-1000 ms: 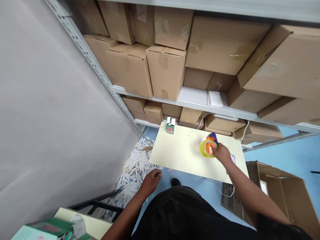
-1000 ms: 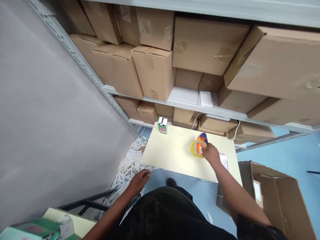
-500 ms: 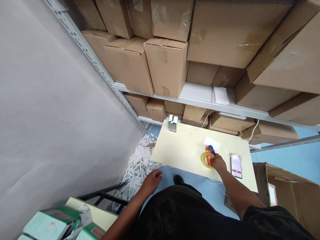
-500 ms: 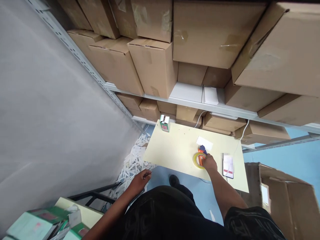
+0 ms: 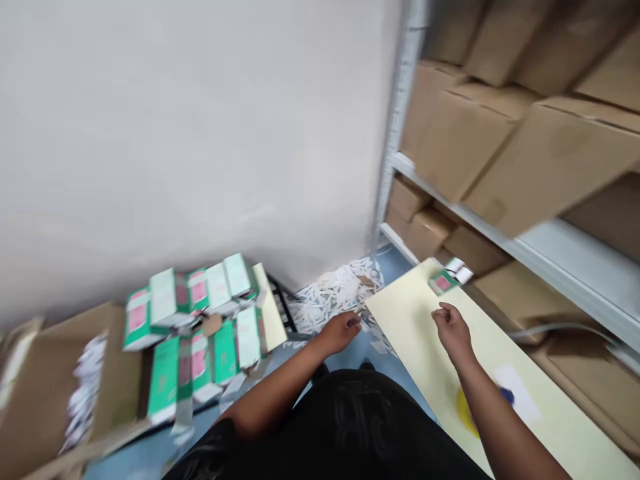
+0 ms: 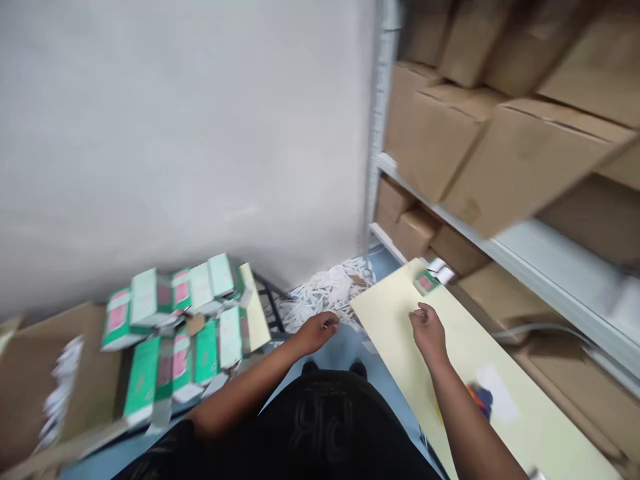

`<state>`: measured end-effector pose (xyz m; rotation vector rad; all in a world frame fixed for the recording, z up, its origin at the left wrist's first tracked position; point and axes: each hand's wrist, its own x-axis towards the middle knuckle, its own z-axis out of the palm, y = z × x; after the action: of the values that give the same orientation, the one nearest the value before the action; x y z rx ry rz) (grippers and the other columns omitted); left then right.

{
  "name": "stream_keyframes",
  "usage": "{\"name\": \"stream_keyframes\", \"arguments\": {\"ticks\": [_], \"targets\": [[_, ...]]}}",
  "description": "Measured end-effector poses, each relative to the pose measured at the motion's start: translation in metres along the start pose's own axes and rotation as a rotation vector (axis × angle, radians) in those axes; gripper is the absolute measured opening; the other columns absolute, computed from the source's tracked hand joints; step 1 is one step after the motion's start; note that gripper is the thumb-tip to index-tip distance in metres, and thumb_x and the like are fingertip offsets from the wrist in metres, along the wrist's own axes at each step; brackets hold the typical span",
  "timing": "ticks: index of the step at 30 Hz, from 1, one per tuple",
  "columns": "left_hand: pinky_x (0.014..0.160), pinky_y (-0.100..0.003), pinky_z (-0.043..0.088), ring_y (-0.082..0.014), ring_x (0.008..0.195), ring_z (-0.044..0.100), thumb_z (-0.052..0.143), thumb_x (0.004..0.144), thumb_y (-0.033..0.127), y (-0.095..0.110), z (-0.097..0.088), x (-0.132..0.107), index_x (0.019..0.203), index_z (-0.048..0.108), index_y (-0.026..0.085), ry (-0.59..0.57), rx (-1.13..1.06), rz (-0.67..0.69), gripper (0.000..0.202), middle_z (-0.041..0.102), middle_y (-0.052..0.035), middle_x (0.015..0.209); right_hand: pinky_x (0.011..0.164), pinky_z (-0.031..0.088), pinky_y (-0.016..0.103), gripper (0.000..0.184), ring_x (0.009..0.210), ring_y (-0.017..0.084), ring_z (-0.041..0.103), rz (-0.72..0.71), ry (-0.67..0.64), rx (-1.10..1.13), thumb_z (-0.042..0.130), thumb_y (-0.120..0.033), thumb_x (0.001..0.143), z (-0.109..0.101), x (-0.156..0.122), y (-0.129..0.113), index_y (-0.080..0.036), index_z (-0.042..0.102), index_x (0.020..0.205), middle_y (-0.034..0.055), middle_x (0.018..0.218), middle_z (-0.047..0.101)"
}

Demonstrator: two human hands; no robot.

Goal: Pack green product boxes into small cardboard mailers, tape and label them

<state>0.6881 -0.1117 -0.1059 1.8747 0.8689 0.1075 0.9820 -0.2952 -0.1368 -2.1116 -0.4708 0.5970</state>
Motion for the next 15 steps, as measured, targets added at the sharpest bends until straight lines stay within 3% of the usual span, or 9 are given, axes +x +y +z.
{"name": "stream_keyframes", "arguments": {"ticks": [3, 6, 10, 15], "targets": [[0.083, -0.031, 0.052, -0.0202, 0.093, 0.068, 0.059, 0.088, 0.033, -0.008, -0.017, -0.036, 0.101, 0.072, 0.021, 0.138, -0.056, -0.059, 0.022, 0.075, -0.0042, 0.1, 0.08, 0.052, 0.034, 0.051, 0.086, 0.022, 0.069, -0.056, -0.289, 0.155, 0.068, -0.046, 0.075, 0.062, 0.004, -0.058, -0.021, 0.063, 0.119, 0.0026, 0.094, 0.073], [0.081, -0.03, 0.051, -0.0194, 0.091, 0.068, 0.06, 0.087, 0.032, -0.022, -0.036, -0.081, 0.101, 0.072, 0.02, 0.271, -0.105, -0.121, 0.021, 0.075, -0.0045, 0.098, 0.079, 0.053, 0.034, 0.049, 0.08, 0.021, 0.069, -0.07, -0.469, 0.198, 0.072, -0.047, 0.071, 0.117, -0.014, -0.096, -0.02, 0.066, 0.112, 0.0011, 0.086, 0.072], [0.083, -0.031, 0.052, -0.0194, 0.091, 0.068, 0.062, 0.088, 0.033, -0.052, -0.054, -0.145, 0.101, 0.072, 0.019, 0.437, -0.192, -0.194, 0.022, 0.075, -0.0054, 0.1, 0.072, 0.053, 0.033, 0.05, 0.071, 0.02, 0.068, -0.079, -0.619, 0.166, 0.075, -0.049, 0.068, 0.176, -0.064, -0.12, -0.019, 0.068, 0.107, 0.0005, 0.079, 0.071], [0.083, -0.03, 0.052, -0.0193, 0.094, 0.068, 0.062, 0.087, 0.032, -0.1, -0.082, -0.23, 0.102, 0.072, 0.019, 0.58, -0.305, -0.239, 0.022, 0.076, -0.0053, 0.102, 0.068, 0.054, 0.032, 0.049, 0.071, 0.021, 0.07, -0.081, -0.786, 0.048, 0.076, -0.049, 0.065, 0.238, -0.154, -0.132, -0.019, 0.07, 0.103, 0.0017, 0.08, 0.073]]}}
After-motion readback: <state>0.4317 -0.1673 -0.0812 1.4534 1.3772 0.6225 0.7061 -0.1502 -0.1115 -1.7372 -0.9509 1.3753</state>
